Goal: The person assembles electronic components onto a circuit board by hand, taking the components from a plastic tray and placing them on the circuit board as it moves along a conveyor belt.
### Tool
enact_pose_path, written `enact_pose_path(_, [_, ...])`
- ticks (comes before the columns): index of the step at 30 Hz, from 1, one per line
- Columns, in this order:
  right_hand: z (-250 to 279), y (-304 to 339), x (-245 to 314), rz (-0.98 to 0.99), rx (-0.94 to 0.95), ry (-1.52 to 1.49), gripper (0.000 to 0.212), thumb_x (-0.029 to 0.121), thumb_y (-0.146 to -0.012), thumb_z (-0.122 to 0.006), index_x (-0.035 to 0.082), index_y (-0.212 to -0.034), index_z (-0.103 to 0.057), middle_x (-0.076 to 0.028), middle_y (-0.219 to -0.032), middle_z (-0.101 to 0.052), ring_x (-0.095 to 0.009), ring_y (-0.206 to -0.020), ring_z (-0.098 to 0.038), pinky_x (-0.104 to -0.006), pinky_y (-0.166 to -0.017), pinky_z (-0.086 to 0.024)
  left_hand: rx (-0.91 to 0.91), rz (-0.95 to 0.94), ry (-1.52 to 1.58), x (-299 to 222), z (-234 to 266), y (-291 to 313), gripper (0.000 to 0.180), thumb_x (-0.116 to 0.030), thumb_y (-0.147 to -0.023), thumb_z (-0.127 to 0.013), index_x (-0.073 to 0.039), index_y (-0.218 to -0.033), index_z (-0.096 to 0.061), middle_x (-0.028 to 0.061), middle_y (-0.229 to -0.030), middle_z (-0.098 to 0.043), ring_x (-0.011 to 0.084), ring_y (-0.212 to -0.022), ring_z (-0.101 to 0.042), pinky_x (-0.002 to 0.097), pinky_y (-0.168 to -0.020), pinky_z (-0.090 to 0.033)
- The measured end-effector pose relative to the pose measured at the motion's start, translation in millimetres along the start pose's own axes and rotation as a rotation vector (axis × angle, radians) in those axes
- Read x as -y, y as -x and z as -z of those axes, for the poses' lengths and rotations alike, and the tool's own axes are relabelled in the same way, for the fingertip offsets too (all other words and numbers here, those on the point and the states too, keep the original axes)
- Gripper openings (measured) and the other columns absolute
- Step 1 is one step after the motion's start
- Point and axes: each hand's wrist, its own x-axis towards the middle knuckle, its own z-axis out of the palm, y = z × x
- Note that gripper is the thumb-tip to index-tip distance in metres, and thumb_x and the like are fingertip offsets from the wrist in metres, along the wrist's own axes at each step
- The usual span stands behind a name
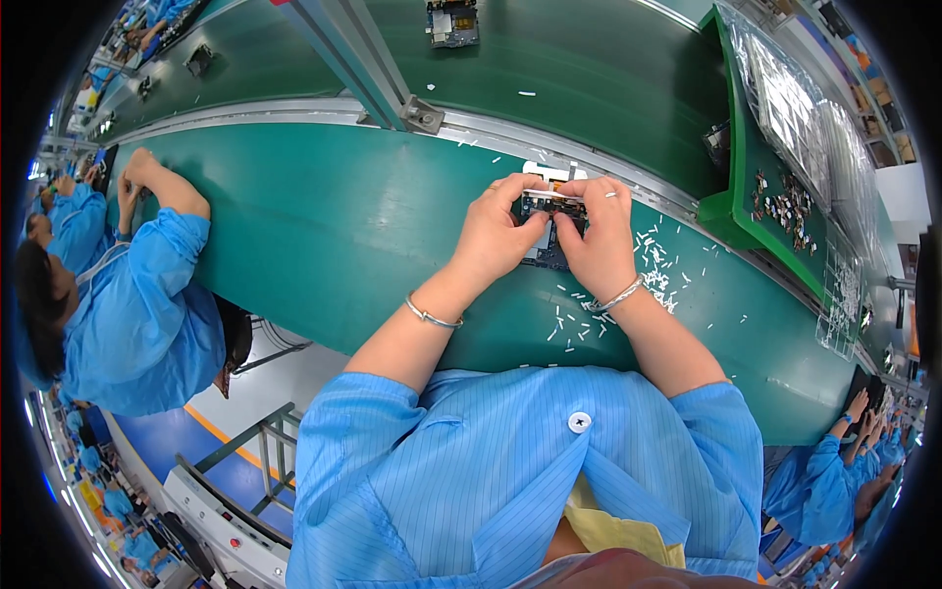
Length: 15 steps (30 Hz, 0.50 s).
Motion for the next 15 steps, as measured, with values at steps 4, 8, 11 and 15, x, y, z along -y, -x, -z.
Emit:
enact_pose_path(4, [0.5, -2.5, 2.8, 0.001, 0.024, 0.025, 0.033, -0.001, -0.072, -0.066, 0.007, -0.103, -0.056, -0.011, -0.099, -0.057, -0.037, -0.105, -0.046, -0.0448, -0.095, -0.037, -0.091, -0.15, -0.141, 1.9, -2.9, -2.6, 0.029, -0.003, -0.081, -0.067, -0.006, -0.109, -0.058, 0.0016, -0.103, -0.061, 0.0018, -0.057, -0.051, 0.0203, -0.047, -0.042])
enact_pose_path(8, [1.6, -2.7, 0.9, -0.019, 0.031, 0.019, 0.032, -0.001, -0.073, -0.067, 0.007, -0.102, -0.057, -0.011, -0.1, -0.058, -0.037, -0.107, -0.046, -0.0435, -0.095, -0.038, 0.005, -0.116, 0.071, 7.3, 4.6, -5.3, 0.032, -0.003, -0.079, -0.068, -0.006, -0.11, -0.059, 0.0036, -0.107, -0.059, 0.0022, -0.056, -0.05, 0.02, -0.048, -0.042])
enact_pose_path(11, [4.2, -2.9, -4.1, -0.056, 0.03, -0.047, 0.028, -0.001, -0.074, -0.067, 0.007, -0.099, -0.058, -0.01, -0.1, -0.06, -0.036, -0.106, -0.048, -0.0419, -0.094, -0.039, -0.027, -0.107, 0.01, 7.6, 2.5, -5.0, 0.033, -0.009, -0.077, -0.068, -0.011, -0.11, -0.062, 0.0059, -0.105, -0.058, 0.0116, -0.065, -0.055, 0.0245, -0.059, -0.048])
enact_pose_path(15, [7.5, 0.0, -4.8, -0.016, -0.018, -0.156, 0.023, -0.001, -0.075, -0.067, 0.008, -0.095, -0.06, -0.008, -0.099, -0.062, -0.032, -0.101, -0.052, -0.0404, -0.092, -0.04, -0.057, -0.166, -0.013, 9.9, 0.8, -2.1, 0.034, -0.008, -0.077, -0.068, -0.011, -0.11, -0.062, 0.0063, -0.104, -0.058, 0.0119, -0.065, -0.054, 0.0249, -0.058, -0.047])
